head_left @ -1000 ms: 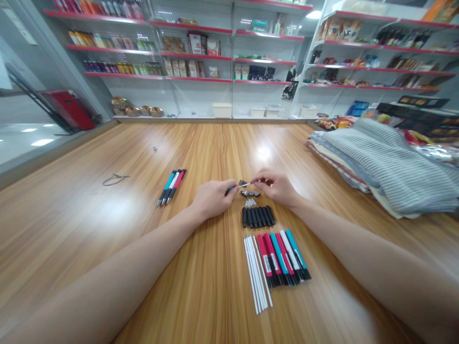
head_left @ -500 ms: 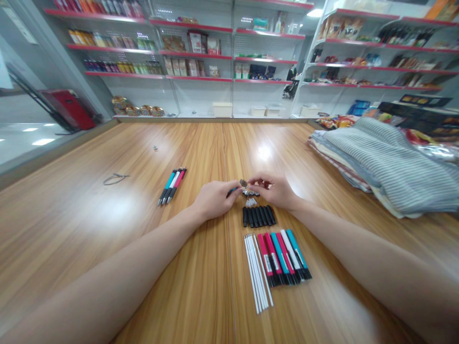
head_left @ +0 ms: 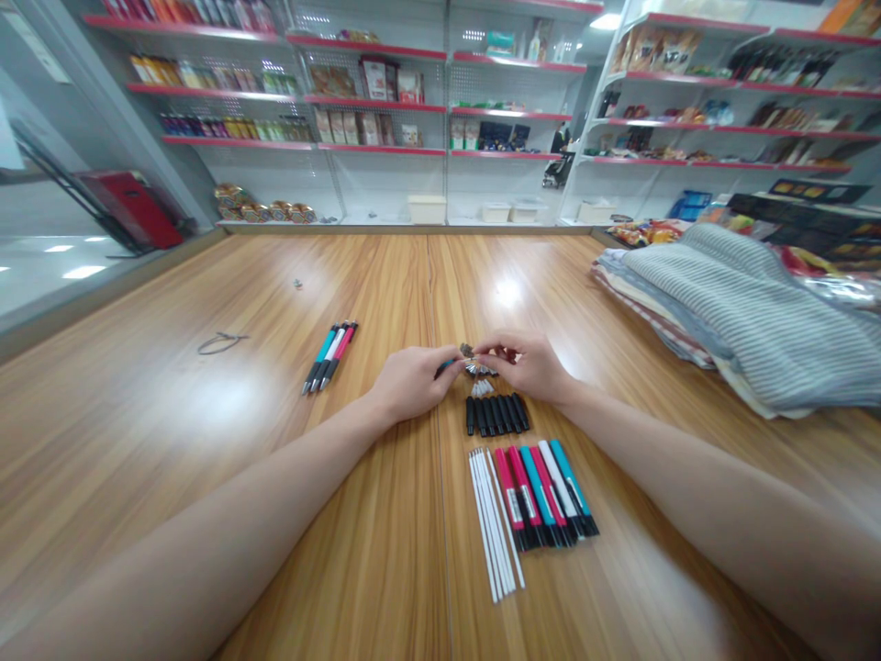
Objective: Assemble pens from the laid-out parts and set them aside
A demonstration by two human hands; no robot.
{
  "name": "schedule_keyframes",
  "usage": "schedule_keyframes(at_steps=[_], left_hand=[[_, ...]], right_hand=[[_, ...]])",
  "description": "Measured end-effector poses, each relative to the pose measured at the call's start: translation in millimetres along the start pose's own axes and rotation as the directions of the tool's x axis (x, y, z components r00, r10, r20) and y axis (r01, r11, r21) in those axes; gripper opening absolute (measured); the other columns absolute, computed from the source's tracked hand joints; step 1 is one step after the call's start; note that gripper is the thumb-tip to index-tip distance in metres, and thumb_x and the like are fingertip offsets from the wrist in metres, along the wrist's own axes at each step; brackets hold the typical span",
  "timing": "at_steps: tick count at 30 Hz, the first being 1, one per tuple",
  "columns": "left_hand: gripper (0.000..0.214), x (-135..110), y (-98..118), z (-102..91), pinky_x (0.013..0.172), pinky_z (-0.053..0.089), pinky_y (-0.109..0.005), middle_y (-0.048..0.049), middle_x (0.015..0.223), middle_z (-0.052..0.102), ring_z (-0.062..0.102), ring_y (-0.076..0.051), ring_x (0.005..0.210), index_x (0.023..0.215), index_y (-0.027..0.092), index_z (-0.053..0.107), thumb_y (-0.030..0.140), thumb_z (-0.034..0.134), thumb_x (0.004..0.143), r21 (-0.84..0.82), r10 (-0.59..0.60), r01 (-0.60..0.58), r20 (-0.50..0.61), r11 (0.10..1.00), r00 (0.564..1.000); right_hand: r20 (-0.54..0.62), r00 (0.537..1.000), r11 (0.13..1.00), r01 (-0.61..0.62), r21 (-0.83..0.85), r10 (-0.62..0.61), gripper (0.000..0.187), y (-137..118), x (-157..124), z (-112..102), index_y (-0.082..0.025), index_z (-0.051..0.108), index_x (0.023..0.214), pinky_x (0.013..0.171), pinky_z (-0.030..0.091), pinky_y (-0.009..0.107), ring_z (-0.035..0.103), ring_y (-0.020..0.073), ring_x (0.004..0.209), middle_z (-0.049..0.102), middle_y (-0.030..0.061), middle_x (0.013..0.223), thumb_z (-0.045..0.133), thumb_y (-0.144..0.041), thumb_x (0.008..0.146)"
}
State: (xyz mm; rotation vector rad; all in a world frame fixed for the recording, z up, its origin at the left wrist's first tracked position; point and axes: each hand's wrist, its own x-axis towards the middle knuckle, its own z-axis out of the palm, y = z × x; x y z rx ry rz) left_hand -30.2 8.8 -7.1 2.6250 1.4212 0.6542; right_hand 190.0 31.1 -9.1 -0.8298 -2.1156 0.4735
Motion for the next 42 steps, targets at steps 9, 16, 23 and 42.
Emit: schedule_keyframes(at_steps=[9,16,23,42], left_hand=[[0.040,0.1,0.1,-1.0,0.067,0.041,-0.028,-0.0026,0.088,0.072,0.067,-0.020,0.082,0.102,0.026,0.065,0.051,0.033,0.097,0.009,-0.003,0.003,0.009,1.000,1.000],[0.040,0.7,-0.8,0.4,0.067,0.042,-0.029,-0.0031,0.089,0.072,0.067,-0.021,0.082,0.102,0.026,0.065,0.050,0.033,0.097,0.016,-0.004,0.004,0.000,1.000,1.000],[0.040,0.3,0.2,-0.5,0.066,0.041,-0.028,-0.0028,0.088,0.072,0.067,-0.020,0.081,0.100,0.026,0.064,0.051,0.032,0.097,0.015,-0.007,0.007,0.002,1.000,1.000],[0.039,0.2,2.8,-2.9,0.067,0.042,-0.028,-0.0036,0.087,0.072,0.067,-0.020,0.081,0.101,0.026,0.065,0.049,0.034,0.096,0.004,-0.027,0.027,0.011,1.000,1.000]], right_hand=[[-0.006,1.000,1.000,0.029,0.003,-0.029,0.015,-2.6,0.1,-0.5,-0.016,0.070,0.094,0.060,0.041,0.022,0.050,0.0076,0.062,0.066,0.0029,0.082,0.062,-0.027,0.086],[-0.029,1.000,1.000,-0.009,0.011,0.009,0.014,-3.0,-0.4,0.2,-0.017,0.071,0.093,0.058,0.041,0.020,0.050,0.0059,0.059,0.069,0.0006,0.081,0.063,-0.026,0.085],[-0.015,1.000,1.000,0.018,0.000,-0.018,0.015,-1.7,-0.7,-0.2,-0.017,0.070,0.095,0.059,0.042,0.020,0.050,0.0062,0.061,0.068,0.0011,0.084,0.062,-0.026,0.086],[0.276,0.903,0.910,-0.382,0.162,0.329,0.040,26.6,7.2,-16.2,-0.010,0.066,0.103,0.061,0.042,0.021,0.055,0.0088,0.064,0.063,0.0024,0.075,0.069,-0.039,0.075]])
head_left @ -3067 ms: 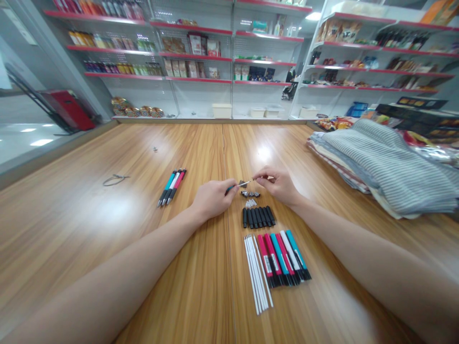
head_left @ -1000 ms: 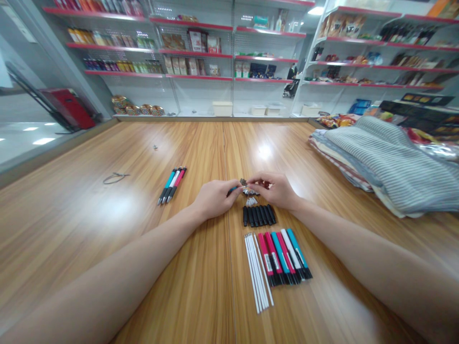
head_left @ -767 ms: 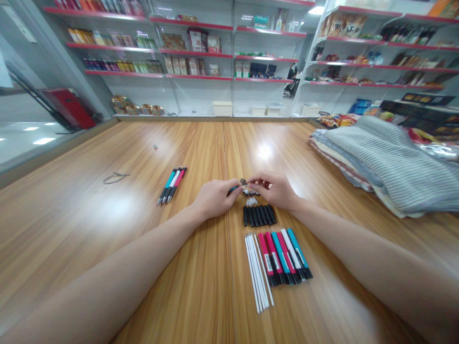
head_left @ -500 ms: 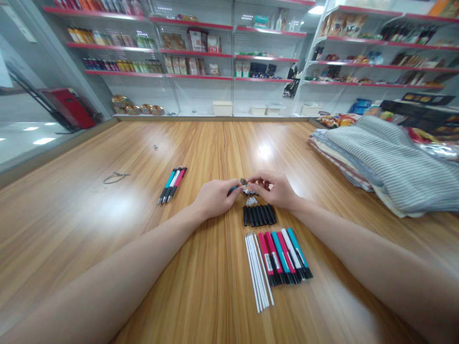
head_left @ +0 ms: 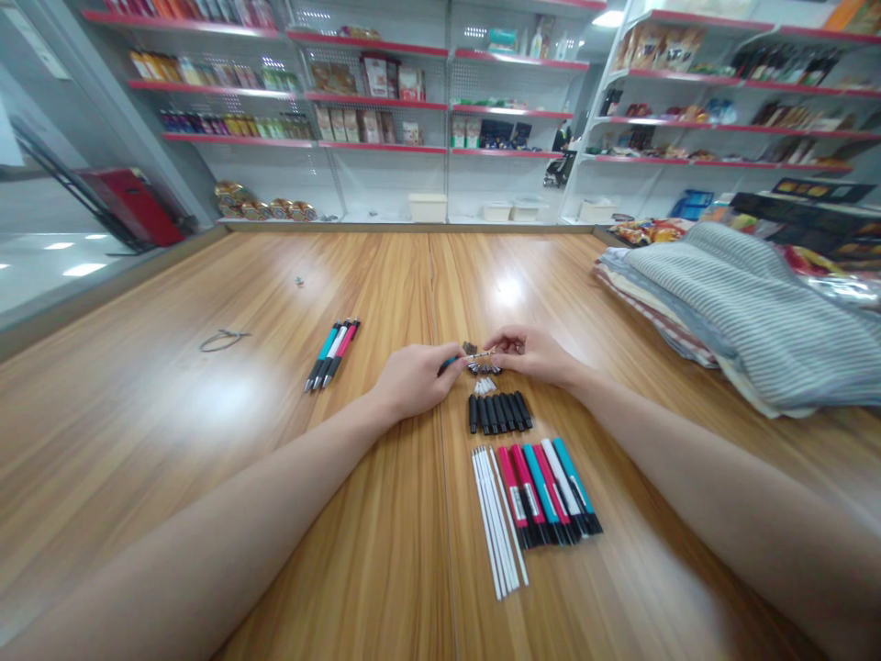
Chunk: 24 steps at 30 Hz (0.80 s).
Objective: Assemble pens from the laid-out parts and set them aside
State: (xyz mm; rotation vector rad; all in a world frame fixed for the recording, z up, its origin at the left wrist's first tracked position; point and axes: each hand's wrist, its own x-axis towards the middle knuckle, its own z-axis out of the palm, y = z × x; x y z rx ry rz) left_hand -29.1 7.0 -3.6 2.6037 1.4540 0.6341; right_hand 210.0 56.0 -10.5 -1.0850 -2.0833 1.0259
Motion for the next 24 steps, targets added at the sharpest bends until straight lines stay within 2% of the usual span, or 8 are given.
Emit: schedule_keyframes(at_steps=[5,10,15,17,19,20,21,24], left_hand=[[0.039,0.4,-1.3,1.4,0.066,0.042,-0.028,-0.0033,0.087,0.072,0.067,-0.020,0.081,0.101,0.026,0.065,0.050,0.034,0.096,-0.009,-0.001,0.001,0.004,1.000,1.000],[0.038,0.7,-1.6,1.2,0.068,0.042,-0.028,-0.0037,0.089,0.072,0.066,-0.020,0.082,0.101,0.025,0.065,0.048,0.035,0.096,-0.010,0.006,-0.005,0.004,1.000,1.000],[0.038,0.4,-0.5,-0.3,0.067,0.042,-0.028,-0.0035,0.087,0.072,0.066,-0.020,0.081,0.100,0.025,0.064,0.048,0.034,0.096,0.004,0.010,-0.010,0.007,1.000,1.000],[0.039,0.3,-0.3,-0.4,0.067,0.042,-0.028,-0.0036,0.087,0.072,0.066,-0.020,0.081,0.100,0.025,0.064,0.048,0.033,0.096,0.006,0.010,-0.010,0.007,1.000,1.000],[0.039,0.3,-0.3,-0.2,0.068,0.042,-0.028,-0.0038,0.087,0.072,0.067,-0.021,0.082,0.100,0.025,0.064,0.048,0.034,0.096,0.005,0.004,-0.004,0.003,1.000,1.000],[0.039,0.3,-0.4,0.0,0.068,0.043,-0.028,-0.0039,0.087,0.072,0.067,-0.021,0.083,0.100,0.025,0.064,0.048,0.034,0.096,0.003,0.002,-0.002,0.002,1.000,1.000],[0.039,0.4,-0.5,0.1,0.069,0.043,-0.028,-0.0040,0.088,0.072,0.067,-0.021,0.083,0.100,0.025,0.064,0.048,0.034,0.096,0.000,0.001,-0.001,0.000,1.000,1.000],[0.039,0.7,-0.9,0.5,0.069,0.043,-0.029,-0.0039,0.089,0.072,0.067,-0.021,0.084,0.100,0.025,0.065,0.048,0.033,0.096,-0.009,0.005,-0.005,0.003,1.000,1.000]], right_hand=[[0.085,0.996,0.999,-0.028,0.044,0.025,0.042,1.3,-0.2,-4.7,-0.009,0.065,0.106,0.061,0.043,0.021,0.056,0.0089,0.066,0.064,0.0030,0.077,0.071,-0.035,0.073],[0.069,0.998,0.999,-0.003,0.041,0.000,0.039,4.2,-0.2,-5.7,-0.009,0.066,0.104,0.063,0.043,0.021,0.056,0.0087,0.067,0.065,0.0034,0.079,0.071,-0.033,0.074],[0.046,0.999,0.999,0.009,0.032,-0.010,0.040,2.5,0.2,-4.4,-0.010,0.067,0.101,0.061,0.042,0.020,0.055,0.0084,0.066,0.064,0.0034,0.079,0.070,-0.039,0.074],[0.045,0.999,0.998,-0.028,0.050,0.026,0.041,-0.3,-0.8,-8.9,-0.010,0.066,0.097,0.057,0.040,0.019,0.054,0.0075,0.063,0.063,0.0030,0.077,0.071,-0.044,0.073],[0.085,0.987,0.990,-0.138,0.034,0.135,0.042,-4.3,-3.6,-18.5,-0.011,0.063,0.086,0.048,0.034,0.017,0.049,0.0055,0.054,0.059,0.0003,0.067,0.072,-0.050,0.071],[0.130,0.967,0.975,-0.221,-0.007,0.220,0.044,-6.8,-5.7,-24.6,-0.012,0.061,0.078,0.043,0.028,0.017,0.043,0.0042,0.047,0.053,-0.0021,0.058,0.071,-0.054,0.071],[0.207,0.927,0.950,-0.306,-0.067,0.313,0.048,-9.5,-8.1,-30.9,-0.013,0.058,0.070,0.040,0.025,0.018,0.039,0.0042,0.042,0.048,-0.0035,0.051,0.070,-0.059,0.070],[0.430,0.771,0.883,-0.408,-0.231,0.469,0.055,-18.7,-14.5,-45.5,-0.013,0.052,0.061,0.037,0.026,0.020,0.040,0.0055,0.037,0.045,-0.0035,0.045,0.070,-0.065,0.067]])
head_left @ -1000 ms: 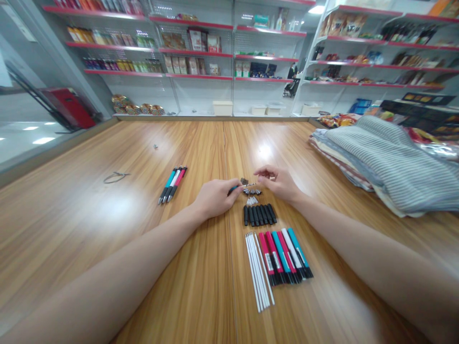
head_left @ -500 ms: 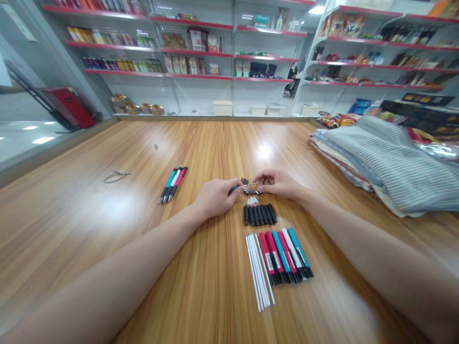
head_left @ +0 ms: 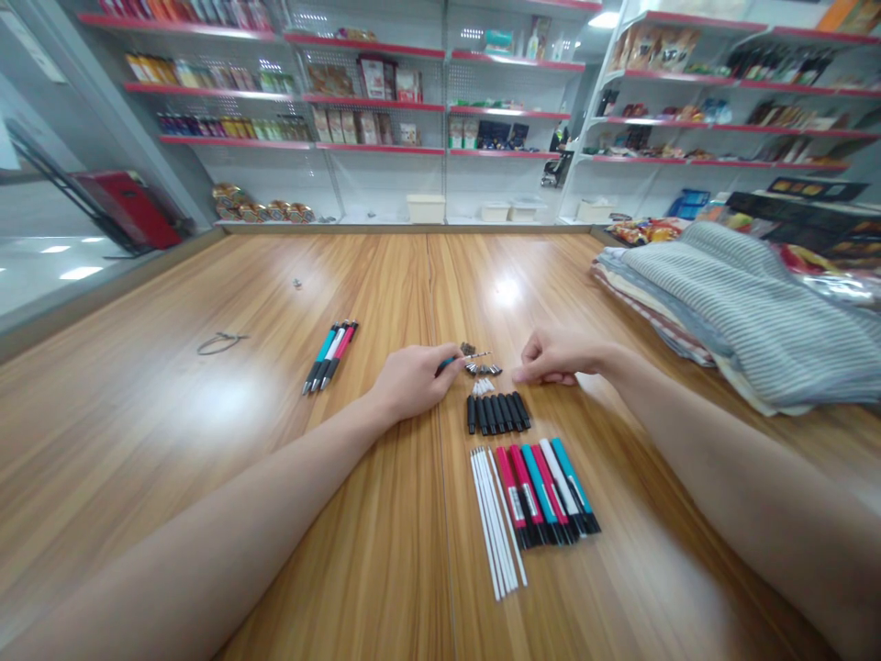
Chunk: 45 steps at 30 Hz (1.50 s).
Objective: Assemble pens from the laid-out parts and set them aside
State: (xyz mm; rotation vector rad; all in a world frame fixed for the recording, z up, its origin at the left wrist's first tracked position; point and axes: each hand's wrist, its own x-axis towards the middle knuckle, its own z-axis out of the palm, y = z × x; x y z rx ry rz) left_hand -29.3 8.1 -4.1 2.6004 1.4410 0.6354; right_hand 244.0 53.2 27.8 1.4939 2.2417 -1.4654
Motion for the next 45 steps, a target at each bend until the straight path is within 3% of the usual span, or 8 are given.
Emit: schedule_keyframes(at_steps=[9,20,32,37,40,42,44,45], left_hand=[[0.038,-0.8,-0.2,-0.6,0.069,0.043,-0.028,-0.0043,0.088,0.072,0.067,-0.021,0.083,0.100,0.025,0.064,0.048,0.034,0.096,0.003,-0.005,0.005,0.003,1.000,1.000],[0.037,-0.7,-0.8,0.1,0.069,0.044,-0.028,-0.0034,0.087,0.071,0.066,-0.019,0.081,0.099,0.025,0.064,0.047,0.035,0.096,-0.027,-0.006,0.006,0.000,1.000,1.000],[0.036,-0.6,-0.3,-0.3,0.067,0.042,-0.028,-0.0032,0.086,0.071,0.067,-0.020,0.082,0.100,0.025,0.064,0.047,0.035,0.096,-0.013,-0.001,0.001,0.005,1.000,1.000],[0.037,0.0,-1.2,0.2,0.067,0.042,-0.028,-0.0032,0.087,0.071,0.067,-0.021,0.082,0.099,0.025,0.063,0.047,0.034,0.097,-0.008,0.003,-0.003,0.008,1.000,1.000],[0.037,0.2,-1.5,0.4,0.068,0.042,-0.028,-0.0035,0.087,0.071,0.067,-0.020,0.083,0.100,0.025,0.064,0.047,0.034,0.097,-0.005,0.004,-0.004,0.001,1.000,1.000],[0.037,0.0,-1.6,0.4,0.067,0.042,-0.028,-0.0037,0.086,0.071,0.067,-0.020,0.082,0.099,0.024,0.064,0.047,0.035,0.097,-0.004,-0.001,0.001,-0.010,1.000,1.000],[0.036,-0.2,-1.5,0.5,0.067,0.041,-0.027,-0.0038,0.085,0.071,0.067,-0.020,0.081,0.098,0.024,0.064,0.046,0.035,0.096,-0.006,-0.006,0.006,-0.021,1.000,1.000],[0.036,-0.2,-1.3,0.5,0.066,0.041,-0.027,-0.0036,0.084,0.071,0.066,-0.019,0.080,0.097,0.023,0.064,0.046,0.036,0.096,-0.008,-0.006,0.006,-0.024,1.000,1.000]], right_hand=[[0.189,0.977,0.988,-0.074,-0.137,0.100,0.046,-14.4,-8.7,3.6,-0.014,0.057,0.067,0.039,0.027,0.019,0.050,0.0083,0.043,0.052,-0.0022,0.049,0.072,-0.058,0.066],[-0.109,0.970,0.850,-0.245,-0.467,0.219,0.032,-61.8,-20.5,30.9,-0.012,0.059,0.050,0.045,0.035,0.027,0.055,0.0155,0.046,0.063,0.0111,0.053,0.054,-0.036,0.071],[-0.169,0.904,0.810,-0.427,-0.402,0.392,0.031,-42.9,-29.1,14.1,-0.010,0.062,0.057,0.043,0.044,0.031,0.058,0.0187,0.043,0.066,0.0155,0.059,0.064,-0.037,0.072],[-0.153,0.934,0.833,-0.358,-0.421,0.324,0.022,-36.7,-31.6,9.8,-0.008,0.068,0.082,0.040,0.040,0.026,0.056,0.0162,0.043,0.065,0.0085,0.056,0.067,-0.026,0.069],[-0.236,0.962,0.944,-0.198,-0.264,0.135,0.027,-31.4,-21.2,11.6,-0.008,0.068,0.092,0.039,0.037,0.023,0.054,0.0137,0.042,0.061,0.0041,0.053,0.064,-0.024,0.070],[-0.437,0.891,0.992,0.108,-0.069,-0.128,0.025,-27.1,-7.7,17.8,-0.010,0.068,0.092,0.041,0.037,0.020,0.053,0.0093,0.045,0.062,0.0024,0.057,0.060,-0.026,0.074],[-0.753,0.620,0.896,0.434,0.096,-0.220,0.028,-21.7,8.1,26.9,-0.011,0.067,0.093,0.040,0.035,0.019,0.048,0.0063,0.045,0.061,0.0019,0.062,0.056,-0.032,0.079],[-0.830,0.524,0.832,0.536,0.144,-0.194,0.030,-18.5,15.4,31.3,-0.010,0.067,0.092,0.039,0.033,0.019,0.047,0.0062,0.045,0.061,0.0022,0.063,0.058,-0.036,0.079]])
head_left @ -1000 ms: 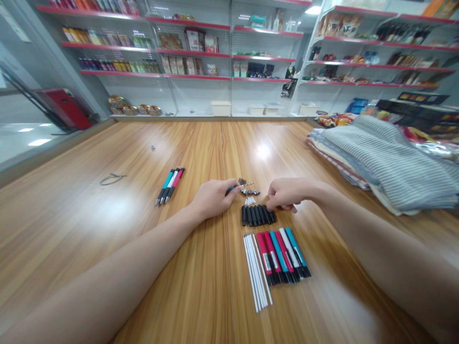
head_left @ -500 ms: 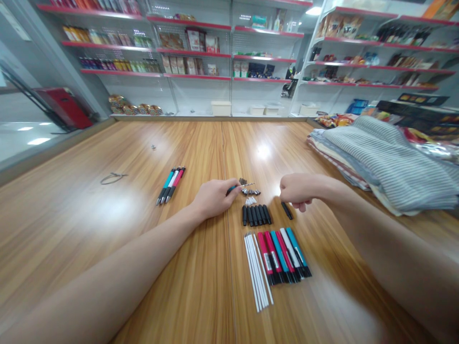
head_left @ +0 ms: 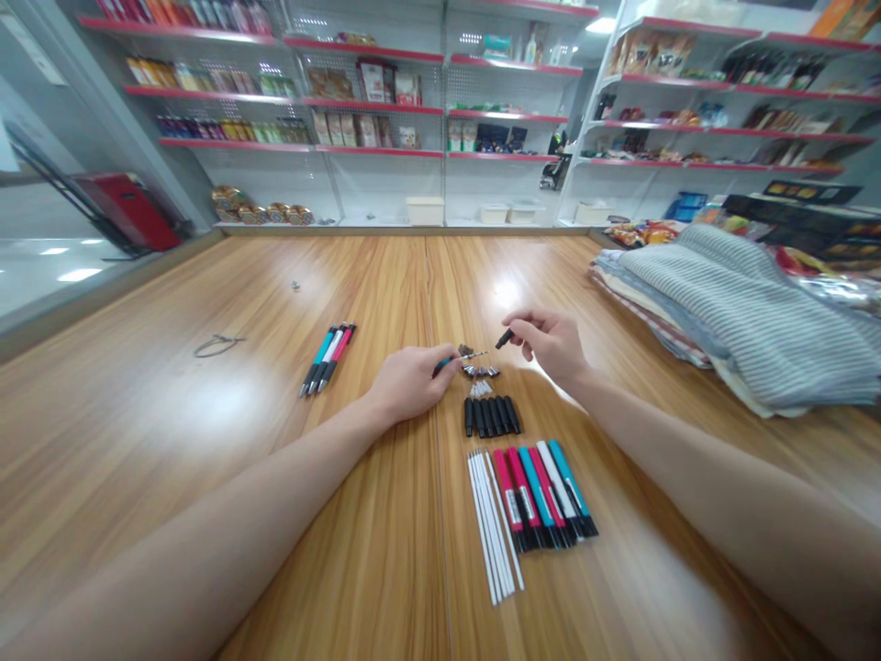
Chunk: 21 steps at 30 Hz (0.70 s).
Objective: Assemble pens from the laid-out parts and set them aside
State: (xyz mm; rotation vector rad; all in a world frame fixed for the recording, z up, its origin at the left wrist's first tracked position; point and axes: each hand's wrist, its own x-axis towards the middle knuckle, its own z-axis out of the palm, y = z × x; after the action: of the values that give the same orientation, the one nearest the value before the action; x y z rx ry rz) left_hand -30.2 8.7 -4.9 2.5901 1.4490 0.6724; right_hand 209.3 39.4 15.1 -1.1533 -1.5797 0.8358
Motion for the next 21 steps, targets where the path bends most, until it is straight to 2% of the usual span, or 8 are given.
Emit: schedule_keyframes(at_steps=[2,5,7,12,17,21], left_hand=[[0.034,0.1,0.4,0.0,0.066,0.041,-0.027,-0.0032,0.084,0.071,0.066,-0.019,0.079,0.096,0.024,0.063,0.045,0.037,0.096,-0.007,0.005,-0.005,-0.003,1.000,1.000],[0.033,0.3,0.8,0.2,0.066,0.041,-0.027,-0.0028,0.085,0.071,0.066,-0.019,0.079,0.097,0.024,0.063,0.045,0.037,0.096,-0.014,0.010,-0.010,-0.004,1.000,1.000],[0.033,0.5,0.7,0.7,0.066,0.041,-0.027,-0.0031,0.085,0.071,0.066,-0.019,0.080,0.097,0.024,0.063,0.045,0.037,0.096,-0.015,0.009,-0.009,-0.008,1.000,1.000],[0.033,0.6,0.3,1.4,0.064,0.040,-0.027,-0.0027,0.080,0.069,0.065,-0.019,0.076,0.094,0.023,0.062,0.044,0.036,0.097,-0.003,0.006,-0.006,-0.017,1.000,1.000],[0.033,0.7,1.6,-0.5,0.062,0.039,-0.026,-0.0021,0.077,0.068,0.063,-0.018,0.071,0.095,0.023,0.062,0.044,0.037,0.096,-0.014,0.012,-0.012,-0.027,1.000,1.000],[0.032,0.4,3.3,-0.2,0.062,0.040,-0.026,-0.0019,0.081,0.069,0.064,-0.017,0.073,0.102,0.025,0.062,0.045,0.038,0.096,-0.057,-0.005,0.001,-0.069,0.998,0.998]], right_hand=[[-0.093,0.996,0.987,0.018,0.158,-0.003,0.030,12.5,-1.1,7.0,-0.009,0.067,0.085,0.038,0.031,0.018,0.049,0.0070,0.047,0.061,0.0031,0.062,0.064,-0.038,0.074],[-0.086,0.996,0.974,0.034,0.223,-0.015,0.030,23.2,-2.7,6.8,-0.010,0.067,0.087,0.038,0.027,0.018,0.043,0.0044,0.044,0.064,0.0042,0.065,0.066,-0.037,0.075],[-0.067,0.997,0.981,0.056,0.187,-0.044,0.029,25.4,-4.2,3.8,-0.009,0.068,0.088,0.038,0.027,0.018,0.043,0.0037,0.043,0.067,0.0055,0.070,0.066,-0.036,0.076],[0.008,0.995,0.991,0.098,0.096,-0.100,0.028,26.1,-7.3,2.7,-0.010,0.070,0.089,0.044,0.035,0.018,0.052,0.0065,0.050,0.070,0.0069,0.075,0.065,-0.036,0.080],[0.045,0.987,0.987,0.150,0.058,-0.153,0.026,25.7,-9.3,5.4,-0.013,0.070,0.091,0.059,0.047,0.022,0.065,0.0136,0.072,0.071,0.0072,0.080,0.065,-0.037,0.082],[0.078,0.981,0.984,0.179,0.024,-0.180,0.027,18.7,-16.3,12.3,-0.015,0.072,0.096,0.062,0.049,0.024,0.063,0.0132,0.074,0.070,0.0063,0.087,0.068,-0.037,0.080]])
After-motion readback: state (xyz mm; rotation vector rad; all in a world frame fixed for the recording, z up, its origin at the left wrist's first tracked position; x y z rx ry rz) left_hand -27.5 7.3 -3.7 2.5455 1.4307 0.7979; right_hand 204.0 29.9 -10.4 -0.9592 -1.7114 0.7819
